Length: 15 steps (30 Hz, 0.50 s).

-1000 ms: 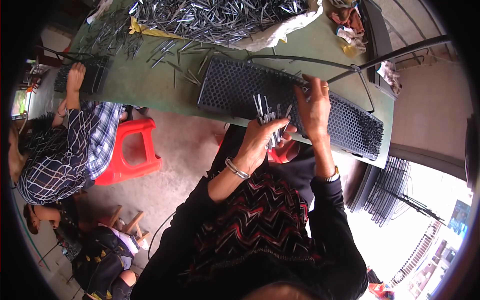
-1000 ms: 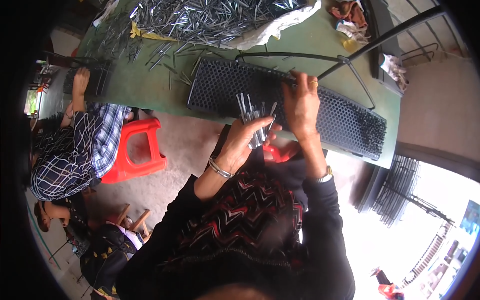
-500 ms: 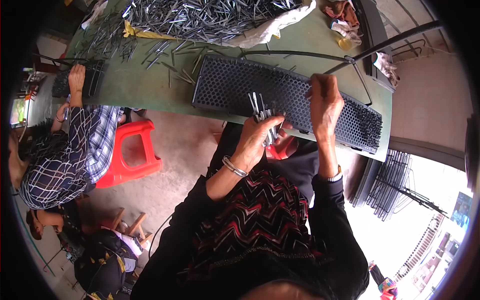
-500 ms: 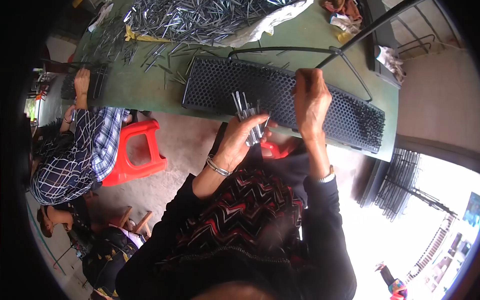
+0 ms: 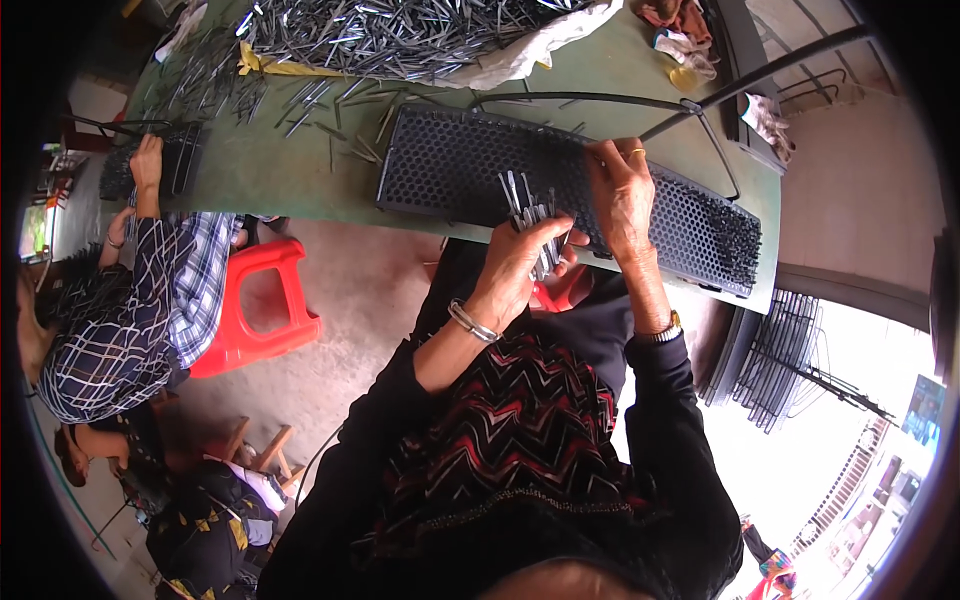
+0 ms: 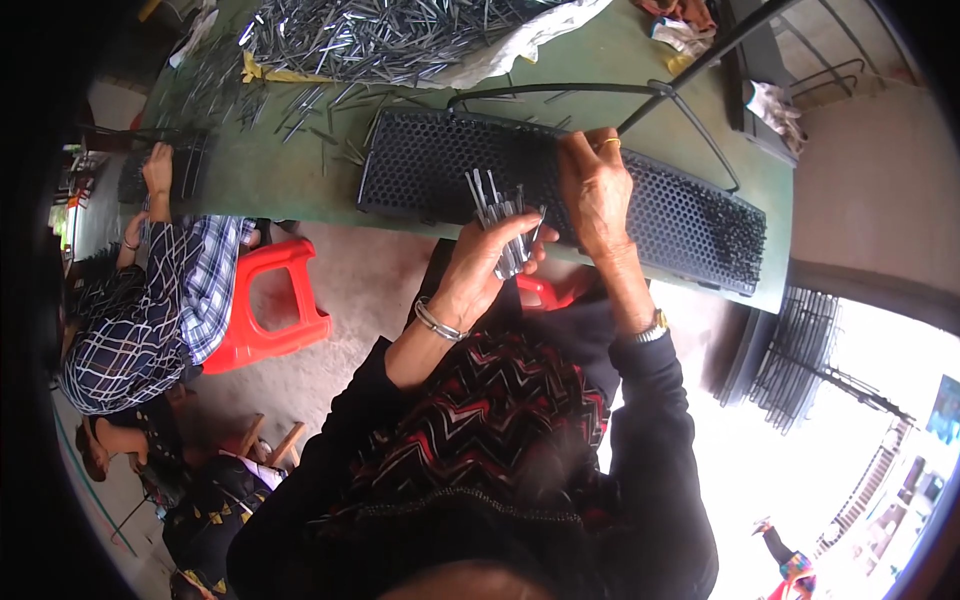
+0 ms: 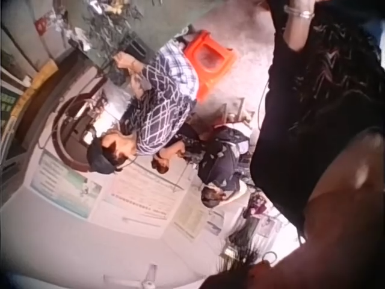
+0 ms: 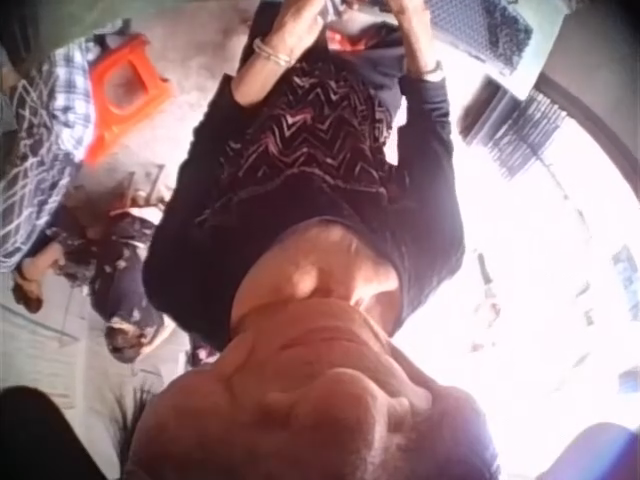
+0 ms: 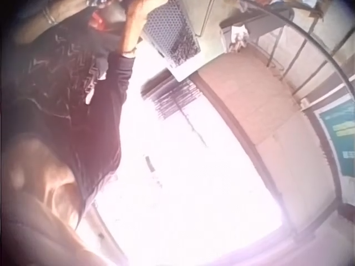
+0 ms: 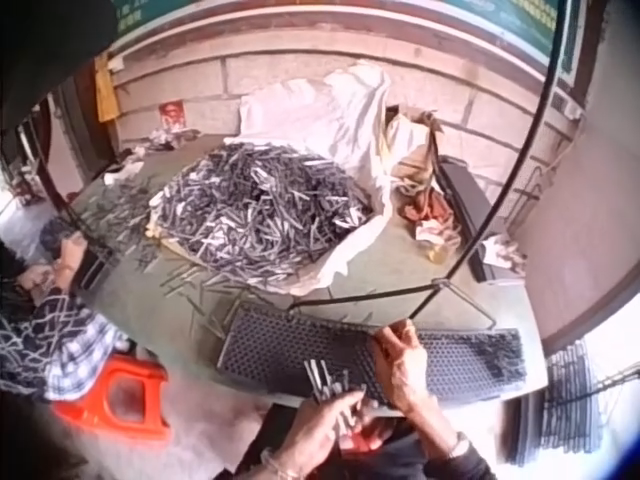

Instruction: The recorder is picking up thin metal strips and inserting them into holes in a perforated metal plate.

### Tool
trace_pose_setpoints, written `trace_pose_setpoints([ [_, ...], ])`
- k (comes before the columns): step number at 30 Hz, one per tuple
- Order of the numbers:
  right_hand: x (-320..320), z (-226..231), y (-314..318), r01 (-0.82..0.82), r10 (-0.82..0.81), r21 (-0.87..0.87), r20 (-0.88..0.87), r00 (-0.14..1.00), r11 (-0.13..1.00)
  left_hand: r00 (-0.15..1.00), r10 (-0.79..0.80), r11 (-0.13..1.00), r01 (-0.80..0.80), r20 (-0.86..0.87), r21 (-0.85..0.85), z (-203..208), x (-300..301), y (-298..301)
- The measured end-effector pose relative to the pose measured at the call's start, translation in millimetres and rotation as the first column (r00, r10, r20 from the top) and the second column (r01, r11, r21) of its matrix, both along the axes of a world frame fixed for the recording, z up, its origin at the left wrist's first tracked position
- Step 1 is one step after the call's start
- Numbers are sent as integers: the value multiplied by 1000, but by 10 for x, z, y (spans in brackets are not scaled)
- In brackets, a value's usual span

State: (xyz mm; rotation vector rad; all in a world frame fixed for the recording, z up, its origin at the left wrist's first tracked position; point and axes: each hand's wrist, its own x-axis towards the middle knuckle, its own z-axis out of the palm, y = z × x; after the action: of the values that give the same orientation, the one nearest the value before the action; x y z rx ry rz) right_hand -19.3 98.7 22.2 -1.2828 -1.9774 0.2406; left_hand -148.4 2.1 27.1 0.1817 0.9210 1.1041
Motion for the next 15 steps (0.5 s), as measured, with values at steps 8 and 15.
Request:
trace_pose_setpoints([
  [8,219,314,-279,-137,83,-439,-141,987,888,998,56,998,-55,-33,39,-29,37,-26],
  [15,270,402,-374,-353,65,-687,-408,911,635,999,40,998,-39,-17,45,73,66,-17],
])
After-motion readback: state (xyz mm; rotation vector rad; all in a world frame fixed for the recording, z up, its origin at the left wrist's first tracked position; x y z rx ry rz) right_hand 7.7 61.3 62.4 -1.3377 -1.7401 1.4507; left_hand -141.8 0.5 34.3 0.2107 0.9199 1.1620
